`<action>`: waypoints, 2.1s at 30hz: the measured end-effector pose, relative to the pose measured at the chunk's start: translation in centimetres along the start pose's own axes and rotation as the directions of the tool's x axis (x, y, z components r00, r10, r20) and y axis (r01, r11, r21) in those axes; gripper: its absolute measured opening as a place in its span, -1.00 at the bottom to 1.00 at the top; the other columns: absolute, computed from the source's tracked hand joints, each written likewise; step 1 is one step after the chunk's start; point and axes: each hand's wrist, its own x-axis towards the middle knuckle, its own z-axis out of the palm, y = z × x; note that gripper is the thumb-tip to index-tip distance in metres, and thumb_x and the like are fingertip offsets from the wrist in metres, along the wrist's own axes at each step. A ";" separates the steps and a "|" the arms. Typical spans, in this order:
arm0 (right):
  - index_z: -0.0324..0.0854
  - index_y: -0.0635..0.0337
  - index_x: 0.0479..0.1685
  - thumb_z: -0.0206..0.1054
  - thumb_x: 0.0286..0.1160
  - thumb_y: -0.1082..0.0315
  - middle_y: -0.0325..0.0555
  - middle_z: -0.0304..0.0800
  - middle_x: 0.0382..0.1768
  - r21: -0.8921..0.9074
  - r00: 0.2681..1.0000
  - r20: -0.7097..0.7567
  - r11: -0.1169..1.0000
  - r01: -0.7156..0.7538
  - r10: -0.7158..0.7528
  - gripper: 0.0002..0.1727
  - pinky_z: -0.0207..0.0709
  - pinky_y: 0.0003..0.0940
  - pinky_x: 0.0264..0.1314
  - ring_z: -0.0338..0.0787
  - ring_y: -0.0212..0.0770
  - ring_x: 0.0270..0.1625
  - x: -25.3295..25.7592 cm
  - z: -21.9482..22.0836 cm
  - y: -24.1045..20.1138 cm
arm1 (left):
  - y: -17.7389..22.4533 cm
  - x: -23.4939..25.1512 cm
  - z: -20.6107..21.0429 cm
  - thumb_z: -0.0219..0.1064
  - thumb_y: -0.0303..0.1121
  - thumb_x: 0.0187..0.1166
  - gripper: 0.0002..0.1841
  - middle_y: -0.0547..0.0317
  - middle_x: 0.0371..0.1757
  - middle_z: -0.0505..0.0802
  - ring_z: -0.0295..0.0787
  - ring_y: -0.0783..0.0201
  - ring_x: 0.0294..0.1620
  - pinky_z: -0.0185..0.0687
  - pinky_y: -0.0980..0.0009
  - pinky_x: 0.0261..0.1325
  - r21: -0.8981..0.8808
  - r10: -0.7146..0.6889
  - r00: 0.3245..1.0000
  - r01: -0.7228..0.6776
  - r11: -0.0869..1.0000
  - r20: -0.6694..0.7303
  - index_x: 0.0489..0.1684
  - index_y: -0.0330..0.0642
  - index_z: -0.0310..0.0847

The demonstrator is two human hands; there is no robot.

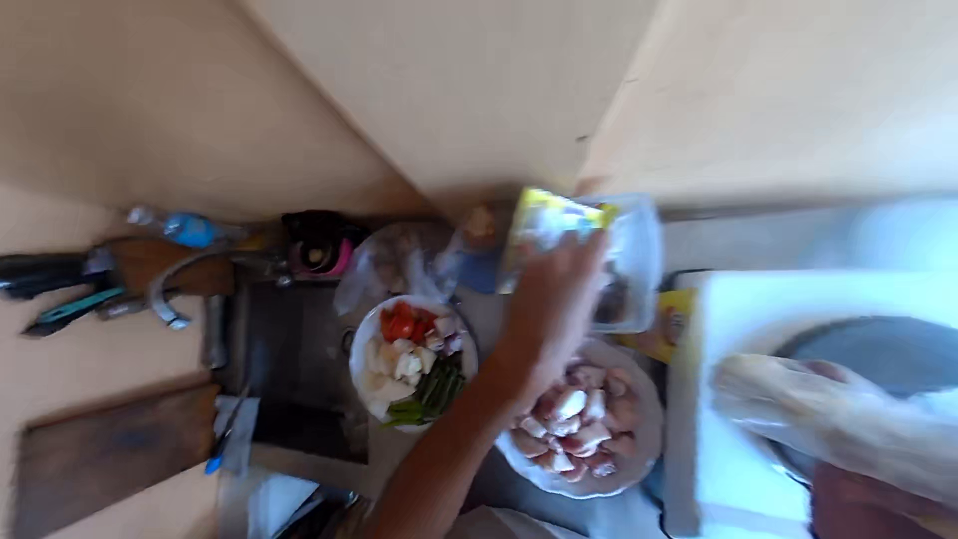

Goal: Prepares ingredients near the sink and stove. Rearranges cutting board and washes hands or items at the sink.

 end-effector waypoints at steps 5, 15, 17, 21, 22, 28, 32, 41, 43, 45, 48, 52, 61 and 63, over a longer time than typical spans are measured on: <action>0.79 -0.06 0.28 0.38 0.53 0.09 -0.22 0.88 0.22 -0.023 0.996 0.002 0.996 0.086 -0.086 -0.61 0.69 -0.51 0.20 0.86 -0.40 0.08 0.9 1.1 1.4 | -1.6 -1.2 -1.5 0.34 -0.60 0.51 -0.75 0.01 -0.04 0.86 0.84 0.22 -0.17 0.80 0.31 -0.13 -0.116 0.017 0.968 -0.048 0.992 -0.252 0.09 -0.25 0.76; 0.85 -0.19 0.19 0.36 0.51 0.04 -0.42 0.92 0.14 -0.126 0.997 -0.031 0.990 0.060 -0.065 -0.66 0.65 -0.50 0.36 0.83 -0.48 0.22 1.5 2.4 2.5 | -4.8 -2.7 1.7 0.36 -0.31 0.54 -0.59 -0.08 -0.04 0.78 0.69 -0.15 0.13 0.25 -0.37 0.43 0.171 0.249 0.968 -0.239 0.956 -0.043 0.39 0.16 0.75; 0.83 -0.19 0.24 0.37 0.52 0.06 -0.40 0.90 0.20 -0.133 0.998 -0.028 0.990 0.050 -0.054 -0.64 0.62 -0.53 0.37 0.82 -0.48 0.23 1.8 2.7 2.7 | -4.4 -2.8 3.0 0.34 -0.14 0.56 -0.66 0.01 -0.09 0.79 0.71 -0.07 0.08 0.14 -0.39 0.51 0.269 0.239 0.967 -0.209 0.940 -0.085 0.26 0.15 0.79; 0.89 -0.14 0.07 0.45 0.41 0.09 -0.36 0.95 0.09 -0.086 0.984 -0.171 0.996 0.033 -0.048 -0.70 0.70 -0.54 0.27 0.87 -0.47 0.14 1.6 3.7 3.2 | -4.0 -2.5 2.9 0.46 -0.28 0.48 -0.69 0.05 -0.05 0.87 0.80 -0.06 0.12 0.20 -0.53 0.41 0.257 0.088 0.960 -0.018 0.966 -0.266 0.18 0.03 0.81; 0.89 -0.11 0.09 0.45 0.41 0.11 -0.31 0.94 0.12 -0.063 0.985 -0.166 0.997 0.033 -0.043 -0.69 0.71 -0.50 0.28 0.87 -0.42 0.16 1.5 3.4 3.3 | -3.9 -2.3 2.5 0.49 -0.30 0.44 -0.72 0.03 0.02 0.85 0.75 -0.10 0.22 0.14 -0.55 0.42 0.235 0.020 0.955 0.052 0.971 -0.295 0.10 0.07 0.84; 0.87 -0.11 0.14 0.42 0.44 0.07 -0.26 0.89 0.23 -0.043 0.996 -0.089 0.999 0.024 -0.028 -0.66 0.67 -0.39 0.38 0.82 -0.34 0.29 1.3 2.3 3.4 | -2.2 -1.9 0.4 0.52 -0.12 0.45 -0.81 -0.46 0.62 0.33 0.26 -0.49 0.50 0.21 -0.37 0.30 0.256 -0.273 0.926 0.339 0.906 -0.260 -0.02 0.37 0.88; 0.87 -0.12 0.14 0.41 0.45 0.02 -0.27 0.91 0.20 -0.033 0.993 -0.103 0.998 0.052 -0.056 -0.64 0.69 -0.42 0.32 0.85 -0.36 0.24 0.8 2.6 3.2 | -1.6 -2.7 -0.3 0.49 -0.11 0.48 -0.78 -0.51 0.46 0.47 0.39 -0.52 0.38 0.24 -0.41 0.20 0.333 -0.336 0.907 0.408 0.850 -0.254 0.04 0.41 0.86; 0.87 -0.17 0.15 0.42 0.43 0.01 -0.25 0.89 0.21 -0.027 0.996 -0.074 0.998 0.048 -0.050 -0.64 0.73 -0.49 0.09 0.87 -0.38 0.09 -0.1 1.4 3.2 | -4.0 -4.8 -0.8 0.49 -0.28 0.50 -0.81 -0.50 0.44 0.47 0.61 -0.32 0.13 0.56 -0.10 0.09 -0.006 -0.403 0.886 0.413 0.911 -0.230 -0.01 0.17 0.92; 0.87 -0.15 0.13 0.43 0.44 0.02 -0.22 0.89 0.20 -0.016 0.997 -0.066 0.999 0.050 -0.051 -0.66 0.74 -0.49 0.03 0.88 -0.38 0.02 -0.2 1.1 3.3 | -4.5 -5.0 -0.8 0.54 -0.28 0.47 -0.84 -0.36 0.39 0.52 0.64 -0.12 0.12 0.61 0.09 0.07 -0.111 -0.430 0.871 0.415 0.903 -0.237 -0.06 0.14 0.92; 0.88 -0.15 0.07 0.41 0.46 0.02 -0.23 0.91 0.12 -0.017 0.996 -0.054 0.997 0.076 -0.077 -0.69 0.72 -0.51 -0.09 0.86 -0.41 -0.12 -0.1 1.0 3.5 | -5.2 -5.1 -0.3 0.57 -0.33 0.41 -0.87 -0.16 0.27 0.56 0.60 0.16 0.08 0.58 0.35 0.06 -0.254 -0.439 0.852 0.375 0.892 -0.284 -0.15 0.08 0.93; 0.89 -0.16 0.09 0.39 0.49 -0.01 -0.28 0.92 0.15 -0.025 0.998 -0.029 0.999 0.048 -0.049 -0.68 0.73 -0.53 0.01 0.87 -0.43 -0.03 -0.1 1.1 3.5 | -5.9 -5.4 1.0 0.59 -0.46 0.30 -0.89 0.01 0.15 0.56 0.54 0.35 0.13 0.55 0.56 0.10 -0.461 -0.433 0.816 0.236 0.855 -0.384 -0.30 -0.03 0.90; 0.88 -0.11 0.10 0.40 0.48 0.03 -0.23 0.91 0.17 -0.001 0.999 -0.003 0.999 0.043 -0.043 -0.67 0.75 -0.47 0.07 0.88 -0.36 0.04 -0.1 0.9 3.6 | -4.9 -5.0 0.5 0.60 -0.50 0.21 -0.88 -0.06 0.36 0.51 0.55 0.36 0.25 0.60 0.57 0.16 -0.396 -0.319 0.776 0.098 0.913 -0.543 -0.40 -0.05 0.89; 0.90 -0.12 -0.01 0.43 0.44 0.07 -0.29 0.95 -0.08 -0.003 0.994 -0.039 0.995 0.103 -0.103 -0.74 0.71 -0.54 -0.22 0.84 -0.46 -0.28 -0.3 1.4 2.9 | -1.4 -2.5 -8.9 0.47 -0.48 0.48 -0.90 -0.03 0.20 0.82 0.82 0.31 0.05 0.76 0.42 0.05 -0.069 0.097 0.891 -0.142 0.988 -0.444 -0.16 -0.15 0.86; 0.89 -0.13 0.04 0.40 0.47 0.07 -0.30 0.95 -0.05 -0.004 0.994 -0.005 0.994 0.108 -0.108 -0.72 0.70 -0.55 -0.21 0.83 -0.47 -0.28 -0.3 1.5 2.6 | -0.7 -2.6 -11.3 0.45 -0.44 0.53 -0.90 0.04 0.21 0.81 0.80 0.38 0.08 0.73 0.49 0.05 -0.037 0.132 0.874 -0.168 0.985 -0.468 -0.12 -0.13 0.85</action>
